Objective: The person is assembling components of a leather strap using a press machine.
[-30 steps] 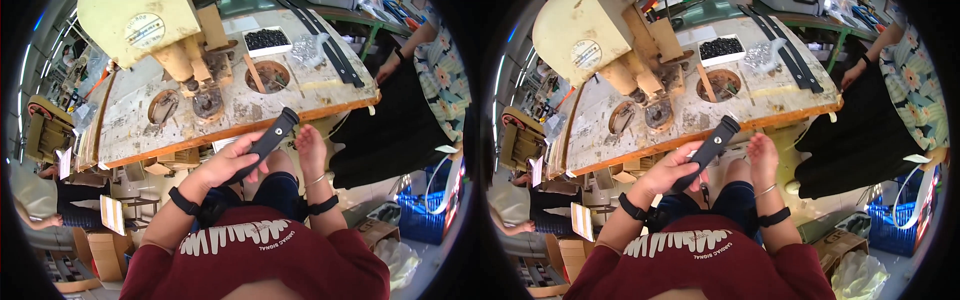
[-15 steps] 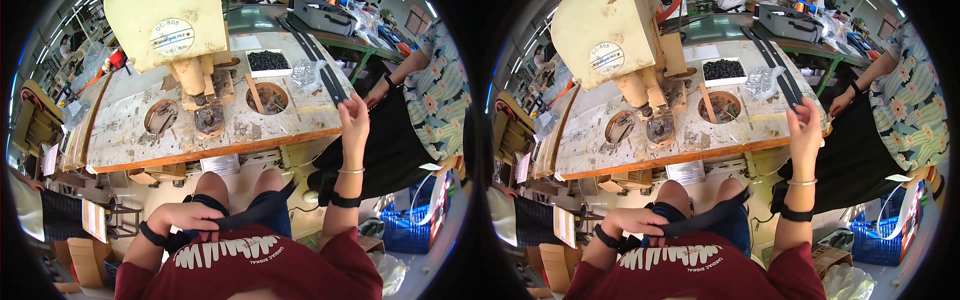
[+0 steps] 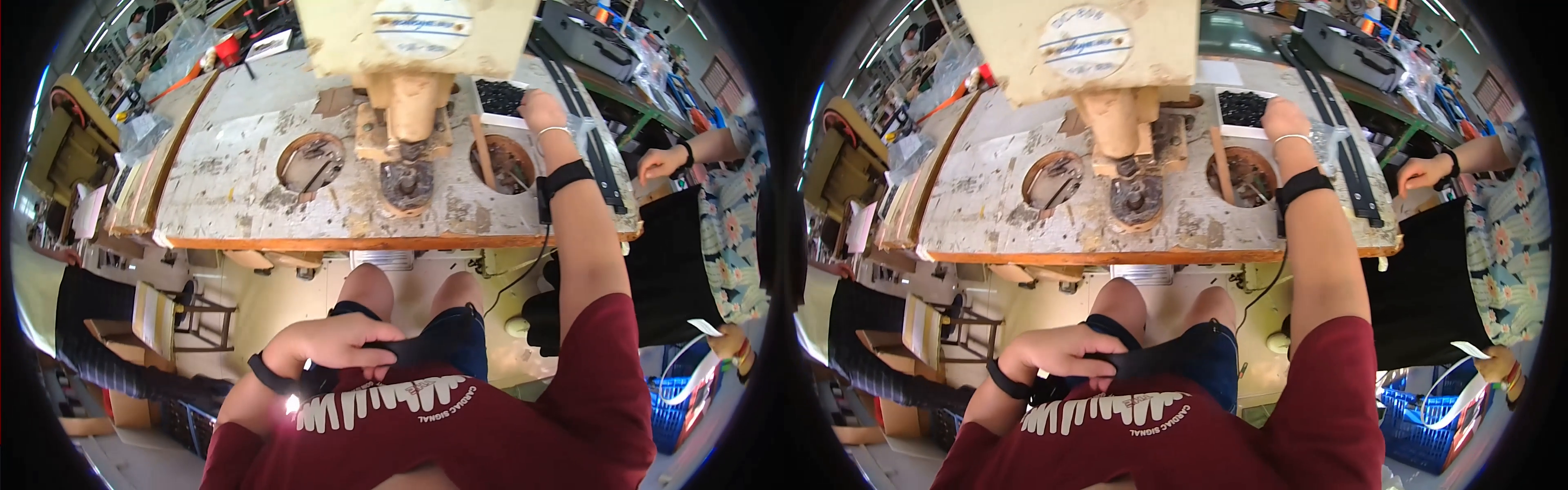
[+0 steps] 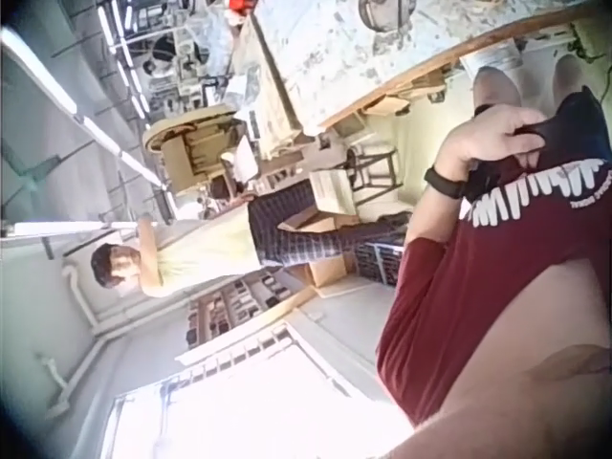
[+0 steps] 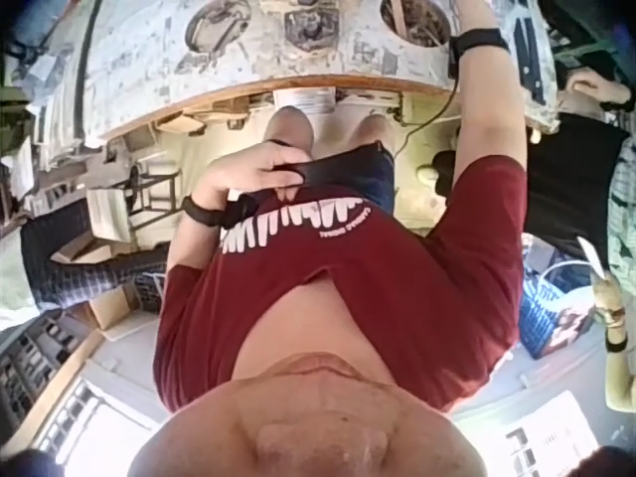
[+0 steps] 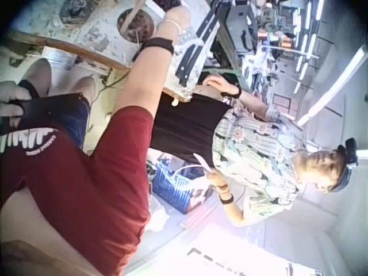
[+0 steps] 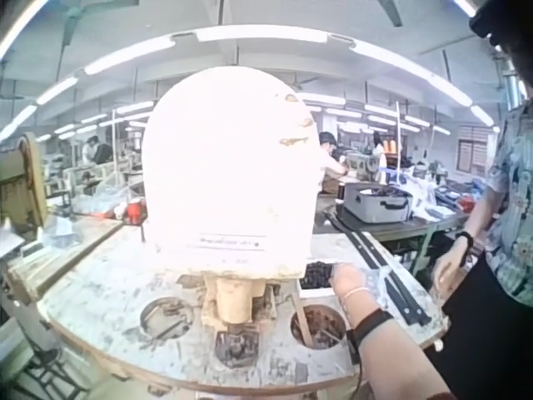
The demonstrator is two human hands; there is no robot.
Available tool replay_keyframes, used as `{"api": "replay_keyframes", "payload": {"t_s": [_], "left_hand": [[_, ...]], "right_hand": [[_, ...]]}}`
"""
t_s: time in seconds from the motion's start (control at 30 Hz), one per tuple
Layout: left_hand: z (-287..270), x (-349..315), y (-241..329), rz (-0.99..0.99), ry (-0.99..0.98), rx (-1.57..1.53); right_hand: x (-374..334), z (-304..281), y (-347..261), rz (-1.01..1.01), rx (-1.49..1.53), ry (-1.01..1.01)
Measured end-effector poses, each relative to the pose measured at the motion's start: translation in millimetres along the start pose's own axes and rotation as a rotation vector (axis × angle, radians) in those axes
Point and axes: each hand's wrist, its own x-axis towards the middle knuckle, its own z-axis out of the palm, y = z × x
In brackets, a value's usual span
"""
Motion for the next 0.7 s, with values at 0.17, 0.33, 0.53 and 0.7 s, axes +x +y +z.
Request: {"api": "replay_keyframes", "payload": {"t_s": [0.17,0.33,0.53,0.7], "left_hand": [[-16.5,-1.9,2.6,0.066,0.047,-0.182],[-34.2,10.1,-0.3,0.147,-0.001,-0.274],[-40.7,24.6,16.9,-0.047,-0.040,-0.293],[-35.9,26.3,10.5,-0.001,-0.025,-0.166]], "right_hand": [[14.4,13.7,5.2,-0.052,-0.053,-0.083],[29.1,27.3,10.5,-0.109,-0.056,0.014],[-25.8,-31.7,-14.5,-0.279,0.207,0.503],[-162.3,-77.0,-68.8,-0.466,1.117,-0.564]]}}
